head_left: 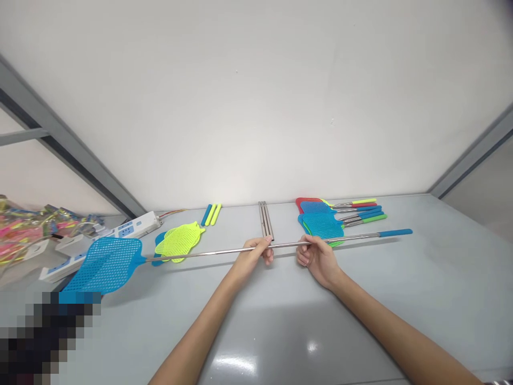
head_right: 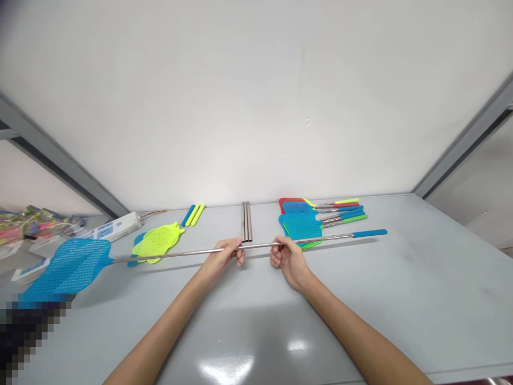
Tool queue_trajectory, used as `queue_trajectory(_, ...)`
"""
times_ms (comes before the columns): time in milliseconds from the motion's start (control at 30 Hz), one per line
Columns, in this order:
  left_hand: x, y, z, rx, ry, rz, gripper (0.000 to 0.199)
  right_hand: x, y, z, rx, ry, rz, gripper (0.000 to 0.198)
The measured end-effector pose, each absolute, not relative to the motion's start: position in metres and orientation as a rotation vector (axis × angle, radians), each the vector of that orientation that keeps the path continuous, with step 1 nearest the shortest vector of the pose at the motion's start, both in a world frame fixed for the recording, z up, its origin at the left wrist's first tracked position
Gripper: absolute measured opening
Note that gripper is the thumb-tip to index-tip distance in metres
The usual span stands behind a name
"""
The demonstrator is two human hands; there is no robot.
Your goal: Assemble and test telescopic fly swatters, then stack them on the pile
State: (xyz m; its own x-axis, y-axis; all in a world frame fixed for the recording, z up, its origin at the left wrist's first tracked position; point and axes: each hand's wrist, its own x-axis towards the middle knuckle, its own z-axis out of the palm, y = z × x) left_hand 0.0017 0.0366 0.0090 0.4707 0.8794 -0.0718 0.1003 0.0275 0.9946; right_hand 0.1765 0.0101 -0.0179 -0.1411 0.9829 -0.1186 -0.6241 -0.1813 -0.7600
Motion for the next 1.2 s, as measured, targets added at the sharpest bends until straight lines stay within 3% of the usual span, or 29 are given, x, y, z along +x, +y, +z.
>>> queue_trajectory(133, 0.009, 0.032, 0.005, 1.464, 0.819, 0.699, 0.040, 0.170, 0.004, -0.018, -0.791, -0.897, 1.656, 0.016)
queue_trajectory(400, 0.016, 0.027, 0.001, 1.412, 0.770, 0.687, 0.038, 0.165, -0.002, -0.014, -0.726, -0.994, 1.738, 0.017)
queue_trajectory(833, 0.001, 0.036, 0.007, 1.368, 0.918, 0.880, 0.040, 0.177, 0.008, -0.017, -0.782, -0.761, 1.562, 0.016)
queue_trajectory(1200, 0.001, 0.036, 0.006, 1.356, 0.938, 0.872, 0.039, 0.181, 0.008, -0.016, -0.722, -0.721, 1.666, 0.020)
